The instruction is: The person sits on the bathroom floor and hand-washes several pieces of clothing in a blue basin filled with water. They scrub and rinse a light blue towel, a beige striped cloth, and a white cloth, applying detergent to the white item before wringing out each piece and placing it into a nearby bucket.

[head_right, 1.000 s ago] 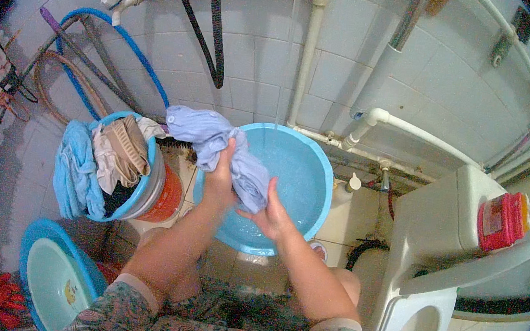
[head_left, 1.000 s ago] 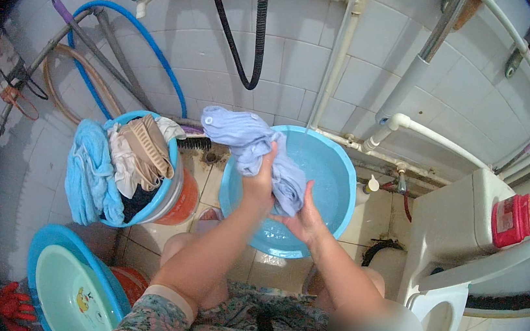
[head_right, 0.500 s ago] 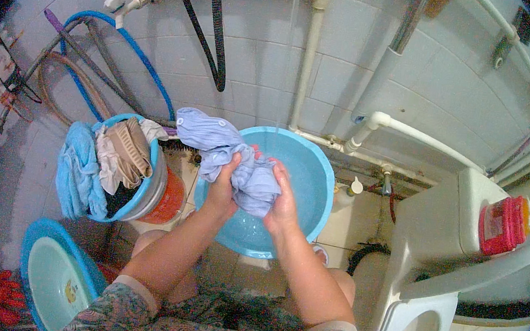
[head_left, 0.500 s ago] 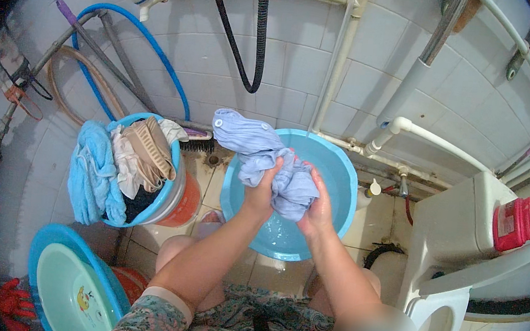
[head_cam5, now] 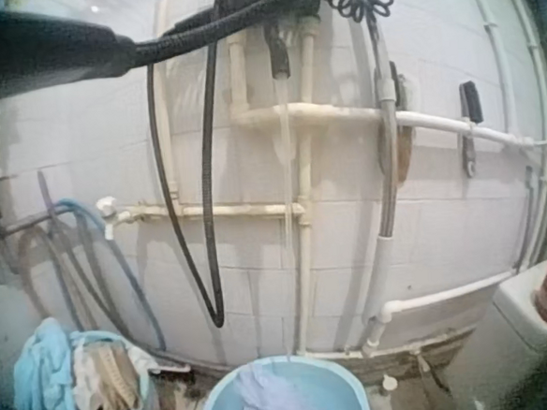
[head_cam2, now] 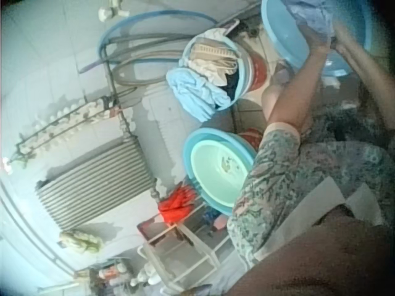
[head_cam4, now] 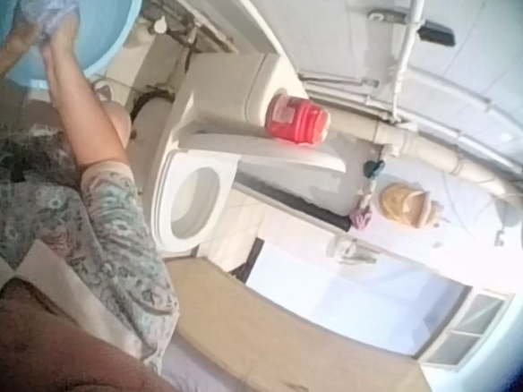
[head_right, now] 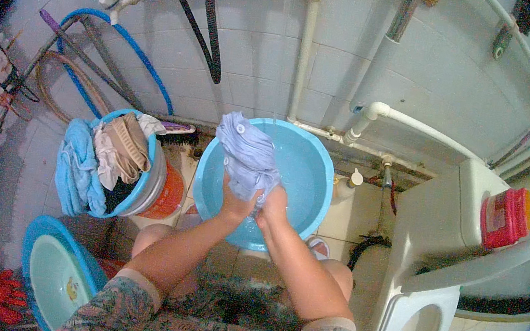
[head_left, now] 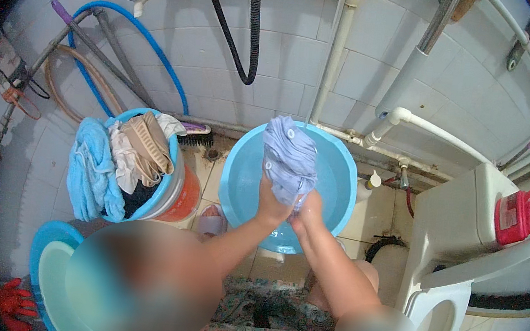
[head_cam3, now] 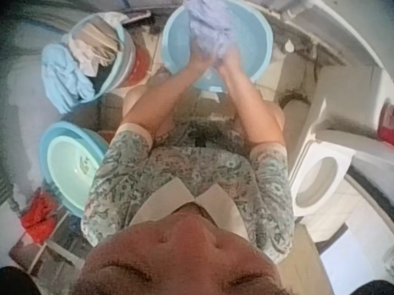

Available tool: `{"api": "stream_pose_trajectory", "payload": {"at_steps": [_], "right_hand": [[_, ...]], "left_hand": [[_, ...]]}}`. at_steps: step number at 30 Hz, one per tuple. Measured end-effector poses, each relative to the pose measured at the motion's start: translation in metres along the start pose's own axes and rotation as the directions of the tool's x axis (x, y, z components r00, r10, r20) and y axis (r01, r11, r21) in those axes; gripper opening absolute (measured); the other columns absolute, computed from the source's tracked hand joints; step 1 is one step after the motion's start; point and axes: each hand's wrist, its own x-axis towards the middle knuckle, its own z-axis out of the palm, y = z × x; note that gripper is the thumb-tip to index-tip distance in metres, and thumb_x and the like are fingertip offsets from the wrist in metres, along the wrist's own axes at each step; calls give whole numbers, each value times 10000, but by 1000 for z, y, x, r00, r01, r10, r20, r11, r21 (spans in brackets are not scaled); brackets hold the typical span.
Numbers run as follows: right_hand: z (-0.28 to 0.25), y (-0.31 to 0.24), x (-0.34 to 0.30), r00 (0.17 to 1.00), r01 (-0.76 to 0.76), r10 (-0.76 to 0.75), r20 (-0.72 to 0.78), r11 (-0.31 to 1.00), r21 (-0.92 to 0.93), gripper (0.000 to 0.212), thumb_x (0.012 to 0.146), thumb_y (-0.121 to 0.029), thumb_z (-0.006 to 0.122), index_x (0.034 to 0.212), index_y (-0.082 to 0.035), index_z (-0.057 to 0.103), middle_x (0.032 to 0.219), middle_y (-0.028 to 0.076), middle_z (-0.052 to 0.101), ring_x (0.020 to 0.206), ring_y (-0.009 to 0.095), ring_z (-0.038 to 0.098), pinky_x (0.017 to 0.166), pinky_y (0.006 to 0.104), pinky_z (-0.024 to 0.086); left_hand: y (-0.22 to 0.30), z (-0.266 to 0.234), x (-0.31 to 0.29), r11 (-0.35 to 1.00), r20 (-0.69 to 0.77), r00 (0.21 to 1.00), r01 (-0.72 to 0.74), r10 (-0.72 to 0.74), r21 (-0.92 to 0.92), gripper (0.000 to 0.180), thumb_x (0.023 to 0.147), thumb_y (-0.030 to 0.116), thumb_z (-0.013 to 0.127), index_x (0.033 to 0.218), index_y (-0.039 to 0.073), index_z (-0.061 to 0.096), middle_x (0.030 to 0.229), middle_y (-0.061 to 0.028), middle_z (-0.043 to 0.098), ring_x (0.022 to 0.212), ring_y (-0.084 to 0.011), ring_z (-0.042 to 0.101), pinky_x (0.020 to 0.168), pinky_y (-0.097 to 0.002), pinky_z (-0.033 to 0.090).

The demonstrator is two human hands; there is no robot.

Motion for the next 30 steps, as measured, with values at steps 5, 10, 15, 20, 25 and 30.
{"api": "stream_pose_trajectory", "payload": {"at_steps": [5,10,15,20,25,30], "right_hand": [[-13,12,16,998,67,-61,33,978,-198,313,876,-233,431,1071,-7,524,1010,95,585,904,230,566,759,379,459],[3,-1,8,959,-130,189,210,956,-264,435,901,-385,397,1153,-37,465,1096,140,546,992,251,537,822,415,440],[3,-7,2,946,-183,201,253,979,-92,481,896,-428,407,1204,-59,385,1184,172,491,1070,294,495,890,452,421],[-14,8,14,933,-214,233,276,972,-100,379,891,-343,464,1146,-66,419,1195,166,479,1082,297,485,899,438,422],[-7,17,8,893,-223,274,358,958,-179,309,886,-264,492,1103,-48,452,1161,139,501,1059,280,501,886,407,436],[21,63,-3,801,-337,434,412,896,-289,262,889,-224,489,1072,-37,476,1096,114,545,990,243,544,832,374,472]], "left_hand": [[26,-7,3,993,-83,993,71,-78,-93,761,634,143,731,1240,-13,299,1171,-155,467,1076,-258,471,933,-334,353],[38,-41,7,997,-223,973,67,-61,23,798,642,171,750,1259,-12,279,1198,-155,449,1115,-258,445,954,-345,341],[107,-125,25,996,-343,938,-14,43,87,746,647,164,748,1226,-1,306,1167,-129,462,1082,-220,456,928,-321,361],[184,-263,-16,952,-447,892,79,65,297,662,666,193,749,1199,13,399,1153,-104,507,1042,-197,489,907,-314,376],[260,-349,-112,938,-640,765,269,-71,217,477,658,130,679,1081,2,499,1033,-89,568,934,-188,542,837,-313,422],[220,-461,-245,830,-798,602,430,29,354,523,664,115,627,1146,-4,461,1063,-112,562,971,-233,544,848,-317,418]]}}
